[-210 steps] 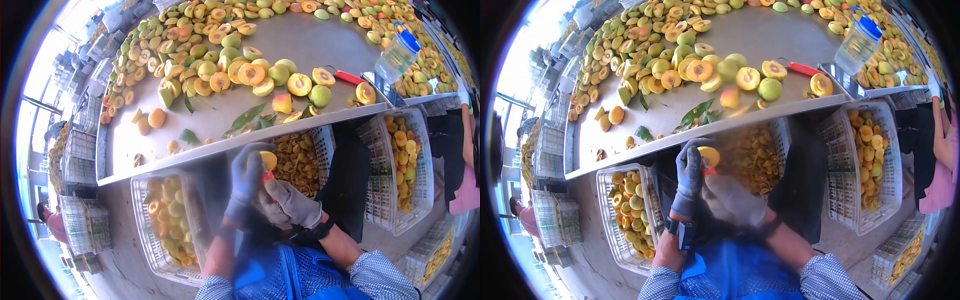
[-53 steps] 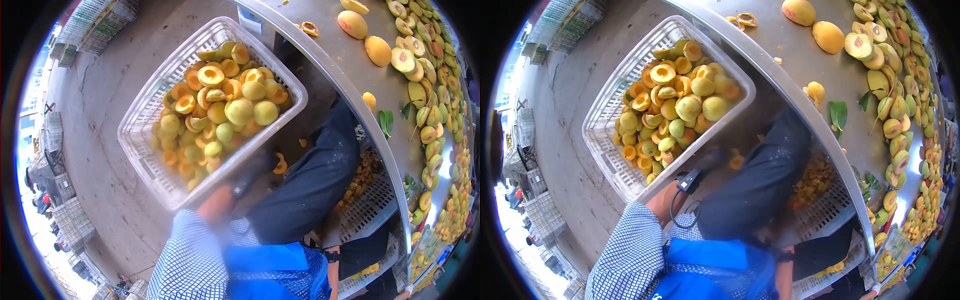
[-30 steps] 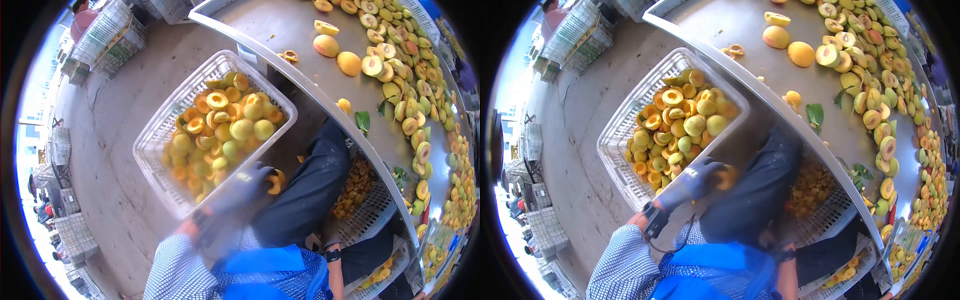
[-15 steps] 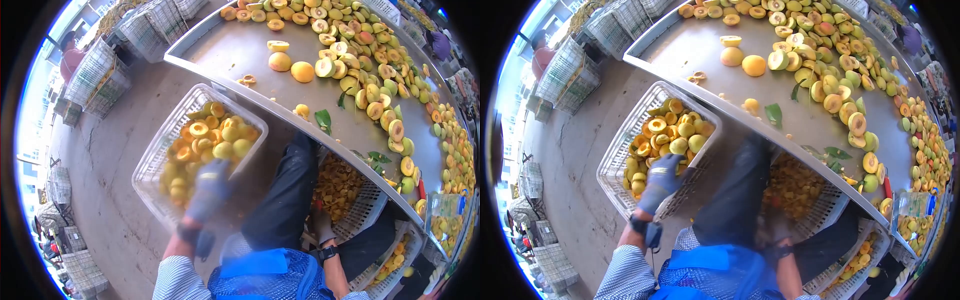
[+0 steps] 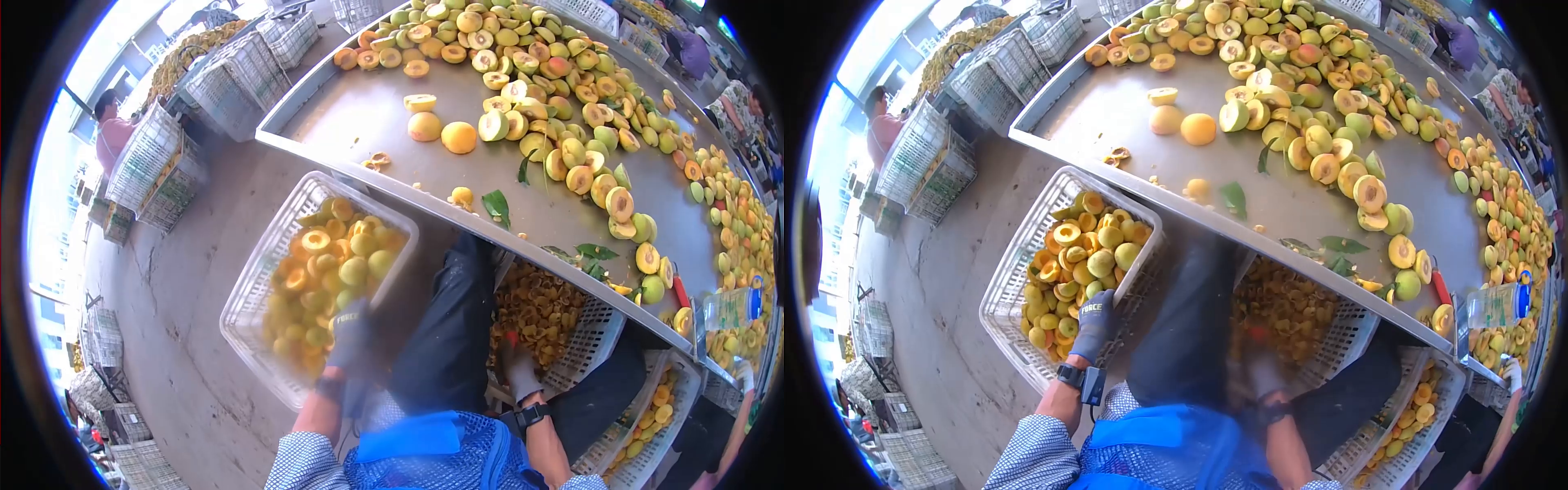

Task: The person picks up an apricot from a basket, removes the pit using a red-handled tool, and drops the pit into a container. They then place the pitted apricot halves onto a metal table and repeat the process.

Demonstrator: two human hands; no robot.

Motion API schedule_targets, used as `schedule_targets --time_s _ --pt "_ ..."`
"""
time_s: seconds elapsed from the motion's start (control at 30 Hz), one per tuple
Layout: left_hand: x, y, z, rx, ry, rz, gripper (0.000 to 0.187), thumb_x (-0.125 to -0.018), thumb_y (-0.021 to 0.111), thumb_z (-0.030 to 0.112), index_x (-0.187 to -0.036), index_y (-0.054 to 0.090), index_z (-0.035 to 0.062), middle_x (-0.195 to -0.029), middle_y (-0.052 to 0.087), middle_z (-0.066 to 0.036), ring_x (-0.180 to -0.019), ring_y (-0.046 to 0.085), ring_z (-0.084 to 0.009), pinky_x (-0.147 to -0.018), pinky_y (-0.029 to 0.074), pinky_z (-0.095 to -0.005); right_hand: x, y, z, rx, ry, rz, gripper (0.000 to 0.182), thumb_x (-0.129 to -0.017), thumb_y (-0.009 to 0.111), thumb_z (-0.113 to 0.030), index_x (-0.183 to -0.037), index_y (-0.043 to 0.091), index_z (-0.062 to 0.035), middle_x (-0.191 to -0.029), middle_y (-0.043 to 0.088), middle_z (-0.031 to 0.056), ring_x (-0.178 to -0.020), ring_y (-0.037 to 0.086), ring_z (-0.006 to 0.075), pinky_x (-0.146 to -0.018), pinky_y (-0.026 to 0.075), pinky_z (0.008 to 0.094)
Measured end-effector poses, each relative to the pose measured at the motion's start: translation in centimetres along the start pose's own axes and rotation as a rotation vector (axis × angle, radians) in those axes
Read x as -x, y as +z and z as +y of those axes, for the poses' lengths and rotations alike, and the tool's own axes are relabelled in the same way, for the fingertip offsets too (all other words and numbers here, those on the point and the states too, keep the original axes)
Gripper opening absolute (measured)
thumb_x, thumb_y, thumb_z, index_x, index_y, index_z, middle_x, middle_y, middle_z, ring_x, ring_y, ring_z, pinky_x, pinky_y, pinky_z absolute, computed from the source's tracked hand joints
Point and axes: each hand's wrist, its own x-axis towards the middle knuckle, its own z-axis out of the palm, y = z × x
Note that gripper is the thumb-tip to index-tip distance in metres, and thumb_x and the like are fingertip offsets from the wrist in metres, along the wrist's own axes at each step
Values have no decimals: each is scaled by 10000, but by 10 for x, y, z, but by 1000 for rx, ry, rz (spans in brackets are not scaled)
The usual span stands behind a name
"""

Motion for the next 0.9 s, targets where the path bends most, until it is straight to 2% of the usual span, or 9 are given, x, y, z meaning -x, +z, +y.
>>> schedule_targets --time_s 0.23,0.3,0.33,0.4,0.5,0.7,0.77,0.83,0.9 --pt "12 -16 19 6 -20 -53 223 -805 631 253 -911 590 62 -889 645 -177 -860 631 -374 -739 495 -469 -17 26 54 -74 -253 -106 327 -963 480 -356 -891 554 -45 -528 515 50 -371 479 146 -345 330 302" --pt "20 -13 23 5 -41 -59 225 -818 627 270 -906 591 66 -881 645 -177 -825 637 -367 -717 499 -459 -3 17 19 97 -587 -80 346 -966 476 -368 -921 549 -33 -536 525 55 -365 481 155 -341 331 305" --pt "24 -14 26 3 -44 -62 225 -818 627 270 -906 591 66 -881 645 -177 -825 637 -367 -717 499 -459 7 9 -18 96 -584 -84 346 -966 476 -368 -921 549 -33 -536 525 55 -365 481 155 -341 331 305" --pt "37 -19 34 3 61 -19 212 -835 610 270 -906 589 71 -882 643 -176 -815 639 -360 -706 500 -453 27 -5 -89 -281 203 -148 392 -967 475 -391 -893 560 -16 -556 542 66 -388 513 170 -360 356 308" --pt "32 0 29 -58 7 -128 209 -839 605 260 -916 574 68 -882 638 -174 -816 637 -362 -703 498 -455 1 14 0 83 -390 -121 457 -966 461 -433 -881 577 1 -581 564 88 -420 546 190 -389 388 326" --pt "32 -23 27 30 182 -69 211 -824 606 241 -933 578 62 -862 630 -189 -818 628 -376 -696 494 -462 14 0 -75 26 139 -155 508 -968 420 -456 -887 596 14 -590 567 102 -425 545 199 -404 393 343" --pt "19 -74 49 -26 278 -93 175 -819 604 245 -860 610 74 -812 632 -177 -795 632 -358 -667 490 -459 -1 13 -8 53 -100 -130 481 -968 431 -433 -897 595 14 -589 565 100 -423 543 197 -403 391 338" --pt "-21 -112 62 59 352 175 127 -822 604 184 -880 636 75 -738 609 -134 -678 607 -336 -604 480 -430 -8 13 12 80 -329 -87 455 -967 442 -410 -907 593 15 -587 564 97 -420 541 195 -403 388 334" --pt "-60 -153 96 220 535 591 133 -858 626 191 -927 643 78 -750 625 -119 -697 624 -312 -615 495 -411 0 5 -1 -126 -87 -115 404 -960 474 -369 -916 581 17 -577 558 96 -406 525 183 -396 378 339"
